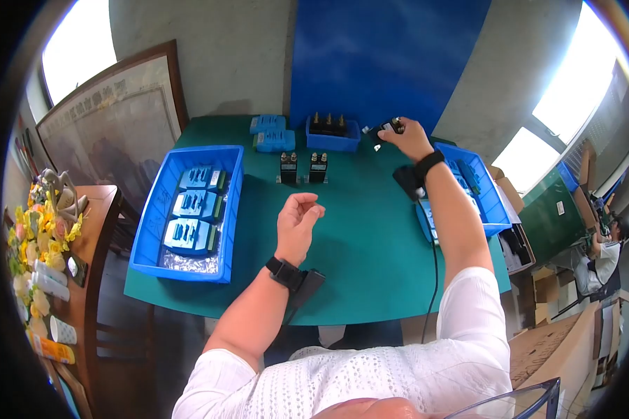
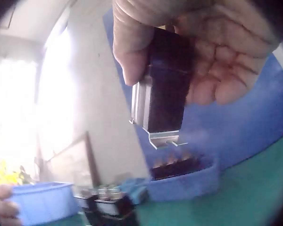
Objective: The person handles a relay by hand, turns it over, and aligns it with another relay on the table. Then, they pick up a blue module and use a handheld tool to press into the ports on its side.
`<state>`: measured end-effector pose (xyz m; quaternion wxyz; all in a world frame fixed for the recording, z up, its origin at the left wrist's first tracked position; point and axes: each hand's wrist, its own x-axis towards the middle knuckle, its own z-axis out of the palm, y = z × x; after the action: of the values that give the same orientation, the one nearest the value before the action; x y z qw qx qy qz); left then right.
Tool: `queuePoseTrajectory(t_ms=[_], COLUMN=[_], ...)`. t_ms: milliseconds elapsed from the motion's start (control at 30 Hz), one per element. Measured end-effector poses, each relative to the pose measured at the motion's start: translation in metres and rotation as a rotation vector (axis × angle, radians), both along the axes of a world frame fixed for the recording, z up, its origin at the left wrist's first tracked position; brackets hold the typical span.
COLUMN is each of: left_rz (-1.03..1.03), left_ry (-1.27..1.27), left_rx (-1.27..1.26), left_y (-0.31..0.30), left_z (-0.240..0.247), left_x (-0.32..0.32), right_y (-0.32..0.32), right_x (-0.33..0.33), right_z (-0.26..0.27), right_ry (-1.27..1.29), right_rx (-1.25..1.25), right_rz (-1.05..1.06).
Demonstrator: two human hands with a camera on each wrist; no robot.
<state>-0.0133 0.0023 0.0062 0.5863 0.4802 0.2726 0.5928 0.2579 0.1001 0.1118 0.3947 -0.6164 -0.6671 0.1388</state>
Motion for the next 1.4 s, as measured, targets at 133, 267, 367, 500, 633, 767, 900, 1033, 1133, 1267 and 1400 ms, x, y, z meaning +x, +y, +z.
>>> queuePoseTrajectory(t_ms=[133,267,367,500,633,767,900,1033,1133,1267,1400], left_rz=[0.006,-0.154,-0.295,-0.334,-0.286,-0.235,-0.183,-0.157,-0.139,-0.126,-0.136], left_ry=[0.062,0.179,0.238,0.339,0.411,0.424,0.426,0.4,0.392,0.365,0.37], left_rx=[-0.007,-0.074,-0.088,-0.042,0.046,0.081,0.131,0.203,0.213,0.198,0.198], left_y=[-0.004,-0.014,-0.015,-0.016,-0.015,-0.02,-0.022,-0.021,-0.022,-0.021,-0.021], left_z=[0.004,0.013,0.011,0.005,-0.002,0.0,-0.002,-0.003,-0.001,-0.003,-0.002], left_x=[0.0,0.001,0.003,0.006,0.007,0.01,0.01,0.01,0.011,0.012,0.012], right_y=[-0.064,-0.121,-0.128,-0.128,-0.131,-0.135,-0.138,-0.138,-0.139,-0.138,-0.138], right_x=[-0.037,-0.07,-0.077,-0.071,-0.069,-0.072,-0.073,-0.072,-0.074,-0.074,-0.074], right_z=[-0.027,-0.067,-0.095,-0.105,-0.102,-0.097,-0.096,-0.095,-0.093,-0.094,-0.096], right_ry=[0.502,0.97,1.104,1.083,1.112,1.11,1.094,1.14,1.166,1.173,1.159], right_rx=[-0.087,-0.184,-0.17,-0.207,-0.267,-0.276,-0.294,-0.317,-0.331,-0.348,-0.352], right_rz=[0.183,0.255,0.279,0.261,0.233,0.27,0.288,0.292,0.272,0.265,0.26])
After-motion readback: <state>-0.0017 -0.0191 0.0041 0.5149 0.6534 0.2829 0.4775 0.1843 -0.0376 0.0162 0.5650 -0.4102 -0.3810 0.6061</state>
